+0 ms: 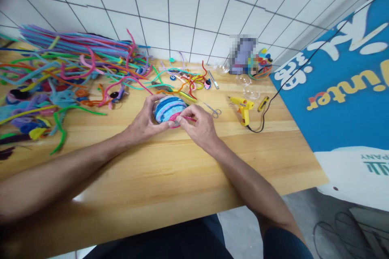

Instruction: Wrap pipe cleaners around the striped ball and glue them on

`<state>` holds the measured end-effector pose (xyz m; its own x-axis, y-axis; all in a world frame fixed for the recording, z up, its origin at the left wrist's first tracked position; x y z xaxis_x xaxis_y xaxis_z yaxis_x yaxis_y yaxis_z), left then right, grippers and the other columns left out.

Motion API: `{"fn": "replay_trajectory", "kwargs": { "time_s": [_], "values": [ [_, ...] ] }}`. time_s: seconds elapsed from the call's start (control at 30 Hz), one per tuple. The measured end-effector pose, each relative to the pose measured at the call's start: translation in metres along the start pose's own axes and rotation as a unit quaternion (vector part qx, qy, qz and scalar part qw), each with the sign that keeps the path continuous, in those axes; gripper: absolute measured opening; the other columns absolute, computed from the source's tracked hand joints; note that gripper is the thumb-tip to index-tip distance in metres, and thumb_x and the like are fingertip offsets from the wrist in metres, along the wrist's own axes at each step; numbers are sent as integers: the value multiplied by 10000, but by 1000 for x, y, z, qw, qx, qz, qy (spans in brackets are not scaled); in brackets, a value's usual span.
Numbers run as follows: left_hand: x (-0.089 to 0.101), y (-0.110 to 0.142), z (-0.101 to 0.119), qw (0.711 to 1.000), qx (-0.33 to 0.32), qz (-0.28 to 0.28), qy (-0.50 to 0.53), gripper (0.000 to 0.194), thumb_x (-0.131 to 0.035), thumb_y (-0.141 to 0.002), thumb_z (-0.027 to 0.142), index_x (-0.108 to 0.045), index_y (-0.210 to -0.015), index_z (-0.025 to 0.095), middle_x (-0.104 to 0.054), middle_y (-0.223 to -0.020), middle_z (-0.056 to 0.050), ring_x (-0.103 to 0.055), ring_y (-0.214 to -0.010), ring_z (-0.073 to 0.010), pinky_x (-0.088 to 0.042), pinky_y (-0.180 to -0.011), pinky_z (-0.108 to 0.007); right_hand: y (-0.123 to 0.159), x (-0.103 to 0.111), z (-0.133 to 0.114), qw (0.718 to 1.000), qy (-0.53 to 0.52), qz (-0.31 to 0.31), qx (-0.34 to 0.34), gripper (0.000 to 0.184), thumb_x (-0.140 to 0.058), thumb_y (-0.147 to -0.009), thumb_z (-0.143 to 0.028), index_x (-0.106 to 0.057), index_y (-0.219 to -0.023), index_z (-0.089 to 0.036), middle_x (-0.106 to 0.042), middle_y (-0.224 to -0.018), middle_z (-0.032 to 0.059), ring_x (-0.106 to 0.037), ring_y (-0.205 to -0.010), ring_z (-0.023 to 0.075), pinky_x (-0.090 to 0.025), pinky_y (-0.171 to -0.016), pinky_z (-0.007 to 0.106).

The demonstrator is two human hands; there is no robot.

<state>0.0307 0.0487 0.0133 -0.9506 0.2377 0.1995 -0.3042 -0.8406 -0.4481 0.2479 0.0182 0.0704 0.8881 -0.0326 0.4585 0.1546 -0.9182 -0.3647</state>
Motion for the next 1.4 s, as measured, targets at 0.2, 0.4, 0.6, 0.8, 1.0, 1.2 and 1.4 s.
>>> {"fn": "replay_trajectory", "kwargs": {
  "time_s": [0.2,0.4,0.6,0.8,1.0,1.2,1.4],
  "values": [
    [-3,2,1,999,23,-1,24,945,-978,-892,682,-438,-1551,274,-621,-1623,-204,-704,-1514,-376,-608,-1278,-622,3,2,6,997,-55,0,-53,172,-842,-931,-394,-727,-907,-269,-830,-915,12,-751,-848,208,-627,-836,366],
    [-1,4,3,1000,15,-21,2,946,-943,-948,651,-388,-1629,300,-550,-1702,-192,-646,-1582,-362,-574,-1332,-604,3,3,4,998,-53,17,-42,172,-825,-939,-368,-709,-860,-268,-795,-842,1,-713,-802,200,-611,-820,363],
    [2,4,8,997,-11,-35,-66,933,-900,-957,724,-484,-1679,303,-580,-1680,-178,-567,-1634,-419,-495,-1383,-657,4,4,1,999,-34,17,-22,173,-811,-943,-346,-698,-838,-267,-789,-820,0,-706,-781,199,-605,-791,354],
    [-1,5,12,999,22,-1,-33,832,-922,-950,705,-521,-1552,294,-646,-1567,-156,-699,-1494,-365,-609,-1282,-607,7,0,-4,1000,-23,1,-12,188,-811,-962,-372,-721,-836,-266,-799,-827,4,-719,-788,200,-615,-803,352],
    [-3,4,12,999,41,9,4,850,-927,-940,717,-466,-1510,288,-663,-1577,-153,-738,-1468,-349,-655,-1241,-573,9,0,-3,998,-55,5,-36,155,-792,-959,-384,-730,-888,-262,-818,-861,7,-747,-800,194,-617,-807,343],
    [-4,5,10,998,55,6,9,863,-927,-939,711,-444,-1511,282,-636,-1591,-168,-722,-1496,-357,-646,-1249,-581,9,0,-1,998,-53,10,-40,135,-779,-928,-324,-711,-832,-258,-808,-811,3,-735,-769,196,-605,-779,338],
    [-3,4,14,999,52,-8,13,842,-902,-956,730,-422,-1499,303,-631,-1595,-154,-705,-1519,-347,-647,-1251,-567,9,-1,-1,998,-47,5,-49,148,-786,-927,-296,-702,-811,-259,-797,-804,-3,-736,-774,198,-602,-781,337]
  ]
}}
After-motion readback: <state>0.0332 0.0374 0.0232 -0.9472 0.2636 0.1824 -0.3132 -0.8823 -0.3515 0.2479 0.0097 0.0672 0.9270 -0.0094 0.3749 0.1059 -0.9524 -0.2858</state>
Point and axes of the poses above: each hand's wrist, its own y-axis away from the middle knuckle, its own x-axis out of the back of the hand, z = x × y, the point moved 3 cm from there along -y, towards the middle knuckle
